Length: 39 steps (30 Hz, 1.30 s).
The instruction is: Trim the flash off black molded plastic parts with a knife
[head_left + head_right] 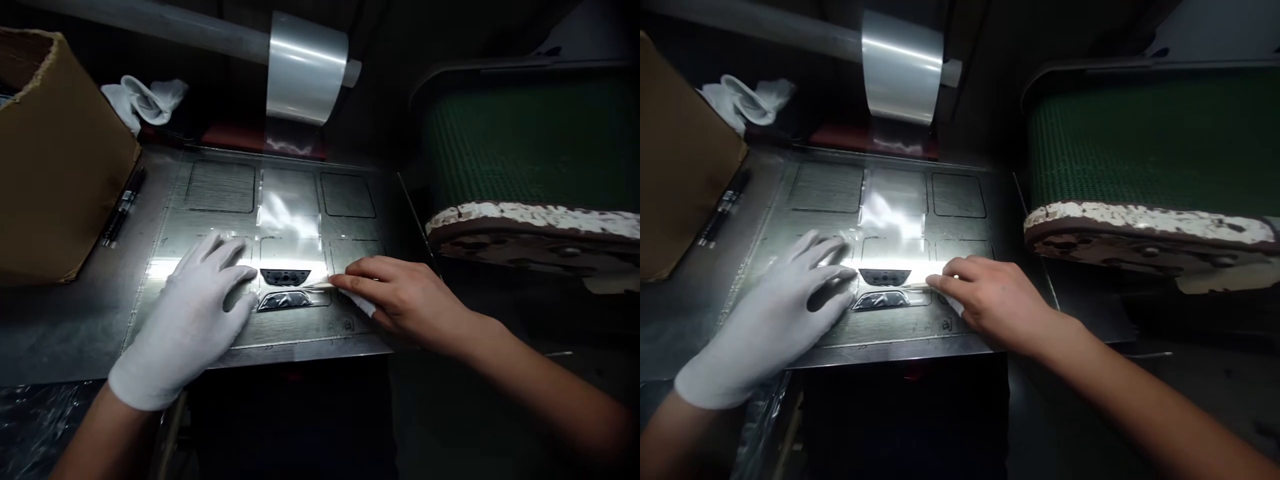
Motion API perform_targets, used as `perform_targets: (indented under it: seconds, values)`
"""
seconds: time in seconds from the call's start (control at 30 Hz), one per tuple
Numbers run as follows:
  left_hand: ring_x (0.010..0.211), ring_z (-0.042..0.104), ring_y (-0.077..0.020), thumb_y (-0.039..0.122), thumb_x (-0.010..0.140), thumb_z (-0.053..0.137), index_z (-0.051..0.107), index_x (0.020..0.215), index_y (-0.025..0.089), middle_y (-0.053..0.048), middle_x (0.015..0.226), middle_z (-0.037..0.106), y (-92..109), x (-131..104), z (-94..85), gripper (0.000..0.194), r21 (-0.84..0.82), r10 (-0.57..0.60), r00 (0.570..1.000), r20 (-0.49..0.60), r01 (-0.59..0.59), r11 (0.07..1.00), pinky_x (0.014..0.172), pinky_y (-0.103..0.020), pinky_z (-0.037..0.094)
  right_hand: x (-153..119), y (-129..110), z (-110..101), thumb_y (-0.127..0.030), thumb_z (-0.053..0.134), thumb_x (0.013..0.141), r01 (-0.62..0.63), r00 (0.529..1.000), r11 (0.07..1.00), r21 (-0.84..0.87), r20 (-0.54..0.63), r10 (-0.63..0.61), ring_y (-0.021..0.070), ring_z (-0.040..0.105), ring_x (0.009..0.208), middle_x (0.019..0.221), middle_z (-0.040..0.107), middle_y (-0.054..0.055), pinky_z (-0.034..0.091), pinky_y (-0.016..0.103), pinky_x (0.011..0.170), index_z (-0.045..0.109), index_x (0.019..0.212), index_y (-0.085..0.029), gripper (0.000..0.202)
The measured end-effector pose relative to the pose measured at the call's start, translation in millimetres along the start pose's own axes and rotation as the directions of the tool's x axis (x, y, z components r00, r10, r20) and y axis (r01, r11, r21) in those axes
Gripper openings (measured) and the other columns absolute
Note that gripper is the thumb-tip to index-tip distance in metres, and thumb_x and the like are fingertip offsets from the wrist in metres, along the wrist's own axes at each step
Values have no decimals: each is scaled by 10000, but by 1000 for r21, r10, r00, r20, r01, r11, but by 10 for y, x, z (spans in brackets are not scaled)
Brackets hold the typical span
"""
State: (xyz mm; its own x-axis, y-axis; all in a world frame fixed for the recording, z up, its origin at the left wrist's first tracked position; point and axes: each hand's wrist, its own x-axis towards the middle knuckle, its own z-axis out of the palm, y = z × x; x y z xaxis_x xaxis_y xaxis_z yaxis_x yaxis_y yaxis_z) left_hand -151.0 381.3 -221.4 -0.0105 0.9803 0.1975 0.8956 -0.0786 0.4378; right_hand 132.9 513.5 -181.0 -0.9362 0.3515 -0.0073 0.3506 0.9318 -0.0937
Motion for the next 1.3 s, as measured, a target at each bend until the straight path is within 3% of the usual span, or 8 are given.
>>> perform_targets:
  seconds: [0.3, 0.57, 0.77, 0.93, 1.03, 1.1, 1.17, 1.3]
  values:
    - [1300, 572, -325, 349, 957, 656, 732, 1112, 262, -67, 1260, 703, 128, -74, -51, 193, -75, 60, 992, -111, -69, 995, 1087, -502, 479, -938, 370, 111, 62, 473, 751, -244, 967, 969, -36, -87, 240, 233, 681, 1038, 1210, 688, 78, 557, 336, 782, 673, 1361, -231, 705]
    - [992, 652, -318, 82, 947, 496, 675, 1292, 142, -135, 1083, 736, 461, 16, 68, 394, 247, 280, 944, 175, -317, 916, 875, -520, 547, -806, 291, 598, 65, 505, 679, -312, 880, 942, 122, -337, 335, 319, 585, 1175, 1301, 638, 151, 544, 474, 1022, 640, 1404, -122, 761]
    - [879, 664, -277, -10, 866, 521, 696, 860, 196, -71, 867, 704, 381, -101, 169, 270, 122, 253, 967, -22, -249, 961, 816, -489, 561, -828, 333, 695, 36, 530, 761, -300, 823, 931, 208, -437, 363, 298, 591, 1133, 1261, 663, 138, 540, 449, 1014, 668, 1359, -121, 633]
    - [1413, 505, -351, 128, 881, 740, 704, 947, 222, -115, 1469, 564, 456, -527, 128, 121, -286, -10, 895, -446, -132, 949, 1176, -599, 432, -847, 39, 614, -141, 607, 914, -199, 726, 924, 326, -584, 363, 321, 579, 1184, 1275, 637, 160, 488, 491, 1040, 661, 1333, -142, 422]
    - [1461, 465, -353, 122, 884, 743, 725, 953, 246, -81, 1549, 509, 540, -802, 191, 142, -484, -198, 802, -563, -127, 866, 1207, -618, 399, -629, -607, 598, -278, 628, 989, -41, 759, 664, 747, -409, 507, 226, 647, 1023, 1120, 675, 82, 531, 381, 910, 691, 1192, -236, 218]
    - [1445, 472, -363, 129, 848, 783, 750, 970, 266, -77, 1526, 513, 545, -976, 276, 186, -419, -191, 765, -615, -112, 901, 1188, -616, 414, -379, -1134, 648, -418, 619, 1011, -50, 912, 163, 985, -21, 409, 164, 656, 843, 998, 690, 42, 538, 295, 733, 680, 1138, -251, 219]
    - [1409, 483, -363, 115, 777, 842, 789, 1003, 313, -68, 1433, 547, 504, -1167, 362, 305, -294, -147, 750, -645, -65, 954, 1169, -591, 422, -118, -1597, 760, -547, 683, 944, -193, 951, -240, 951, 242, 194, 133, 605, 691, 874, 668, 20, 480, 240, 572, 646, 1090, -223, 358]
    - [1221, 592, -270, 124, 862, 757, 809, 1044, 367, -49, 1146, 645, 402, -1618, 446, 308, -463, -372, 766, -525, 110, 880, 1061, -455, 504, 155, -2065, 1052, -585, 799, 823, -348, 908, -394, 851, 411, 85, 88, 460, 556, 674, 564, -44, 381, 201, 493, 566, 899, -209, 448]
